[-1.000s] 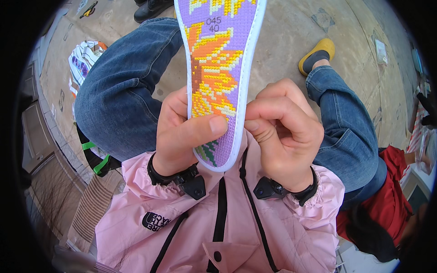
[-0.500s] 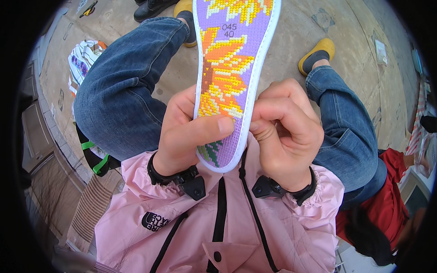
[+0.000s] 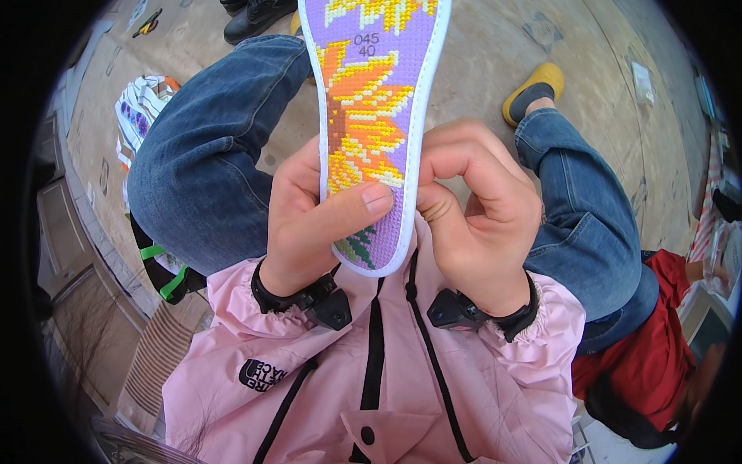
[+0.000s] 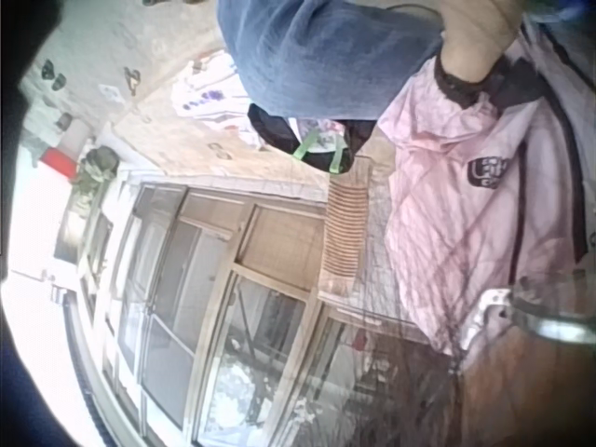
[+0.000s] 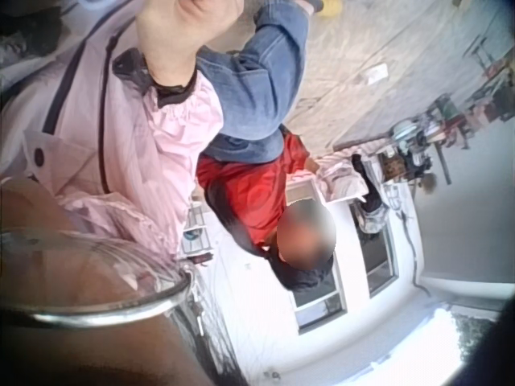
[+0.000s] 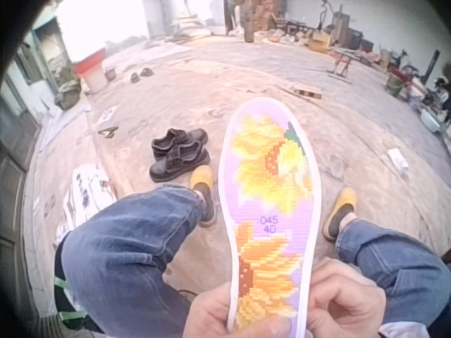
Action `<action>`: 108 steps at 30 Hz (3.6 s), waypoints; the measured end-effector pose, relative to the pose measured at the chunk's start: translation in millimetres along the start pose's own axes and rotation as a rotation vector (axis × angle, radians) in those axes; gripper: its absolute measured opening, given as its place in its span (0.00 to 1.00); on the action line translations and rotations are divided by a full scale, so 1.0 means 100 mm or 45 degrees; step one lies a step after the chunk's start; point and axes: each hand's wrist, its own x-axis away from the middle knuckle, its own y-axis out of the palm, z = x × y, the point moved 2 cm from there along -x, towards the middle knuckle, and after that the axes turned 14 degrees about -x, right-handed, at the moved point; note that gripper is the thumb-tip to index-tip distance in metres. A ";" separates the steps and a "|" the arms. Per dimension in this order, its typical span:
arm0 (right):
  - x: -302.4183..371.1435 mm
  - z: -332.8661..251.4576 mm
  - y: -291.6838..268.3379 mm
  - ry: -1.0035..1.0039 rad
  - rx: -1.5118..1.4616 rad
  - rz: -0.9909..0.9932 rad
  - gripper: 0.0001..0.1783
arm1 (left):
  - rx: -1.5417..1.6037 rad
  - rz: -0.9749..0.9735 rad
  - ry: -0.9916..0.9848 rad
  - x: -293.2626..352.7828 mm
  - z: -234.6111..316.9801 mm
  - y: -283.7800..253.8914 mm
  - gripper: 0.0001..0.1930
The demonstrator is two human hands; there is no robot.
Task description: The person sits on the floor and embroiders a floral pattern onto a shoe insole using a needle and thread. They retrieve thread from a nearby bag, thread the needle, and stitch the design onto the insole surface.
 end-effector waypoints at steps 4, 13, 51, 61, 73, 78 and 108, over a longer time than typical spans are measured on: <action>-0.07 -0.08 0.02 -0.120 0.273 0.148 0.07 | -0.276 0.168 0.128 -0.02 -0.05 -0.03 0.16; -0.07 -0.15 0.03 -0.613 0.603 -0.113 0.12 | -0.534 0.249 0.197 -0.11 -0.18 0.06 0.15; 1.19 -2.19 -3.24 -0.829 1.439 1.621 0.06 | -1.867 1.182 1.549 -0.09 0.17 -0.82 0.14; 1.24 -2.26 -3.21 -0.850 1.523 1.641 0.07 | -1.856 1.205 1.513 -0.09 0.18 -0.87 0.15; 1.29 -2.31 -3.06 -0.816 1.654 1.670 0.08 | -1.846 1.166 1.497 -0.06 0.19 -0.87 0.17; 1.08 -2.18 -2.71 -0.650 1.763 1.586 0.08 | -1.878 1.086 1.524 -0.02 0.20 -0.78 0.17; -0.49 -0.55 -0.03 -0.085 0.625 -0.593 0.07 | -1.777 0.310 1.758 0.01 0.10 -0.32 0.15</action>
